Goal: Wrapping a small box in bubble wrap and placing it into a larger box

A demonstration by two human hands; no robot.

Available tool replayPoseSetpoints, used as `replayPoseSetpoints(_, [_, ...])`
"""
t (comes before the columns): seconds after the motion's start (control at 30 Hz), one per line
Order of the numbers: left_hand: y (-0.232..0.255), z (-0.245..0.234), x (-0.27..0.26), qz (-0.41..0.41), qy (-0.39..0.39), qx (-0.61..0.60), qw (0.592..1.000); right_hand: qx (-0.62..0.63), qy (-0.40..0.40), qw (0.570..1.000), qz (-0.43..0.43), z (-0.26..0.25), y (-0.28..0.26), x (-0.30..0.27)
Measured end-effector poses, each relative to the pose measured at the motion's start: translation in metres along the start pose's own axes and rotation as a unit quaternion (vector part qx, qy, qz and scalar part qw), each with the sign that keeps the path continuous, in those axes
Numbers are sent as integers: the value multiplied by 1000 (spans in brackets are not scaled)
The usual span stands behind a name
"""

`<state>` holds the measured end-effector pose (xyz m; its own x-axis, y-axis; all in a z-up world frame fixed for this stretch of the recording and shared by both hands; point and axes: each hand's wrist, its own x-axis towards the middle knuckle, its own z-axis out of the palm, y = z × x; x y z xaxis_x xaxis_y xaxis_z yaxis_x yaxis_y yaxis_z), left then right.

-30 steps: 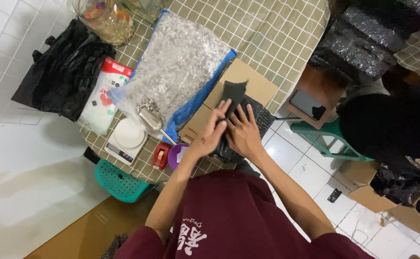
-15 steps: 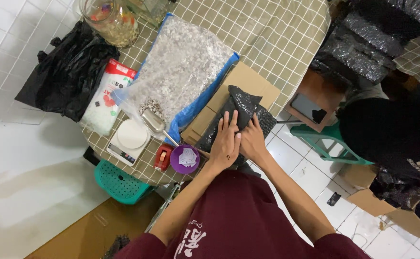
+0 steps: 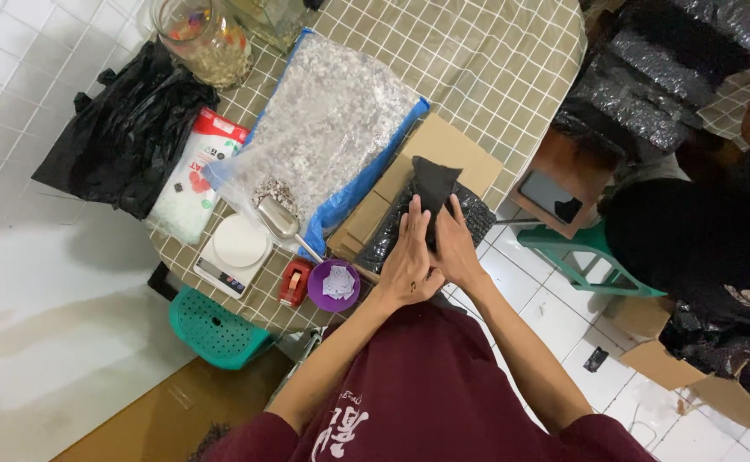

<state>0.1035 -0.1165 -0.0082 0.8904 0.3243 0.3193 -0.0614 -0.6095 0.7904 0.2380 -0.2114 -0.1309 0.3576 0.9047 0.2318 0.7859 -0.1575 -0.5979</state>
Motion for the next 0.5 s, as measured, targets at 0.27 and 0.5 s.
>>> replayPoseSetpoints(0.27, [-3, 10, 1, -25, -46, 91, 994, 231, 34, 955, 181, -102, -73, 36])
replayPoseSetpoints(0.5, [3, 22, 5, -31, -54, 338, 939, 271, 144, 922, 236, -119, -68, 45])
